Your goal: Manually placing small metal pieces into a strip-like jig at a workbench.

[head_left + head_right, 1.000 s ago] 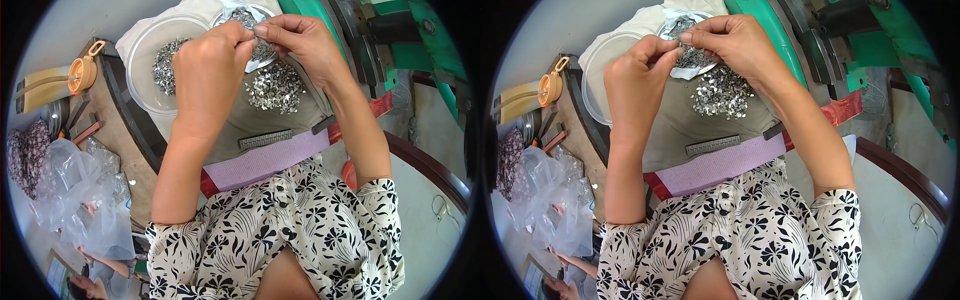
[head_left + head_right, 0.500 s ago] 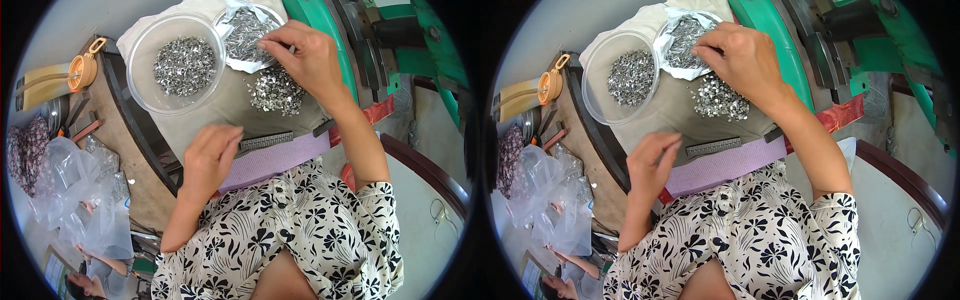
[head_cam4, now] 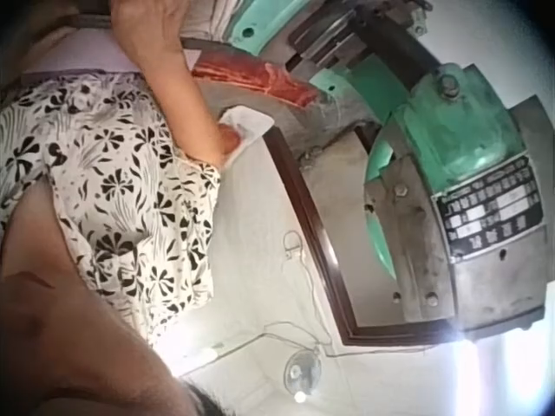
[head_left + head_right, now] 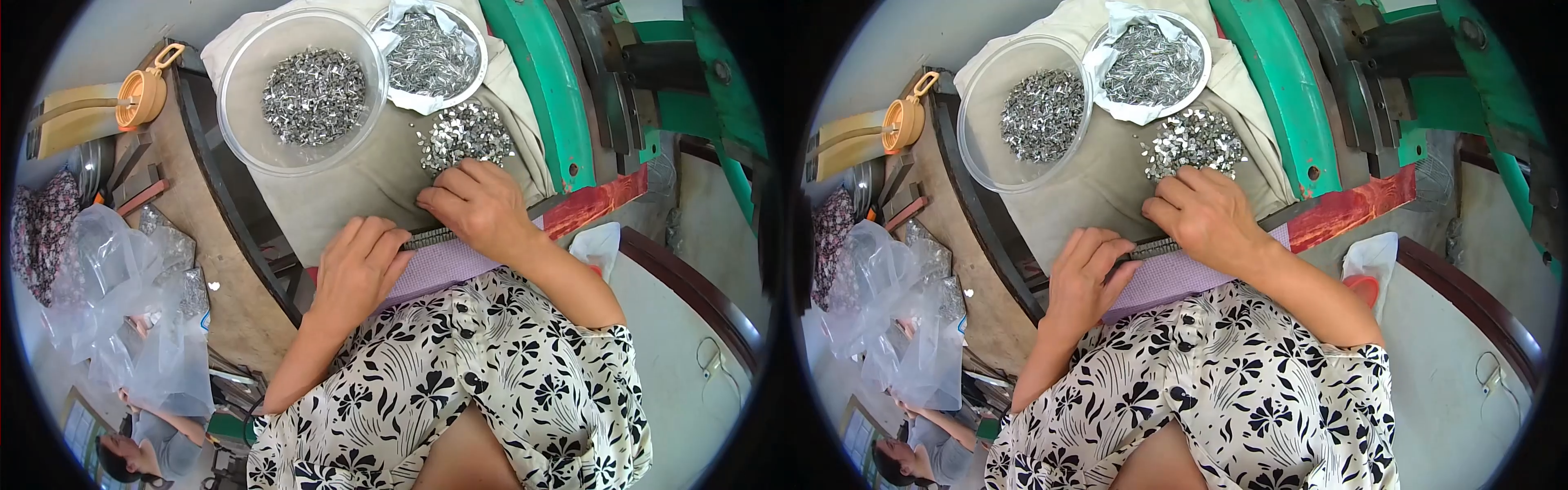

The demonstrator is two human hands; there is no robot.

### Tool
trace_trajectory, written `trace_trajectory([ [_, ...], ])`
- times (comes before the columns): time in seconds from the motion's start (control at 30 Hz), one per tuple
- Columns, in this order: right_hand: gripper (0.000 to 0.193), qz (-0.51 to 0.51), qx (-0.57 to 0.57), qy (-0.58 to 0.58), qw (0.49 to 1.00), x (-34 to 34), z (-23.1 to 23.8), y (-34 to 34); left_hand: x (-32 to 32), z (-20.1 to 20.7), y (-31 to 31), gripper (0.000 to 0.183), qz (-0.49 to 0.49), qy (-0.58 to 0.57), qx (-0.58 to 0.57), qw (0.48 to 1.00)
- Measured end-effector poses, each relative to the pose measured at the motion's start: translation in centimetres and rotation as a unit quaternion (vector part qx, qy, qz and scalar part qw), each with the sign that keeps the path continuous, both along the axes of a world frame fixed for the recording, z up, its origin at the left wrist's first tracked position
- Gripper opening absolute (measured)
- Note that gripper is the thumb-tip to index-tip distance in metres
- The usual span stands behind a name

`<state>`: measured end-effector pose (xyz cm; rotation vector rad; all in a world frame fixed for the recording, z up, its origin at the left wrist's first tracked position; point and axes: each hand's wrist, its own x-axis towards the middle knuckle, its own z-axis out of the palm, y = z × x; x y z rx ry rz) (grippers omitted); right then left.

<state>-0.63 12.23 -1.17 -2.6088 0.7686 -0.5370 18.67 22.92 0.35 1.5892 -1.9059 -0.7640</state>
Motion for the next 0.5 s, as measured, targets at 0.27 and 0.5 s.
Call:
trace_trajectory([
  [0.27, 0.012, -0.049, 0.039, -0.054, 0.997, 0.0, -0.2, -0.4, 0.5, -1.0, 0.3, 0.026, 0.026, -0.023, -0.002, 0.999],
  [0.5, 0.011, -0.094, 0.160, -0.038, 0.982, 0.8, 1.2, 0.7, -1.8, -3.0, 3.2, 0.033, 0.213, 0.103, -0.018, 0.971],
])
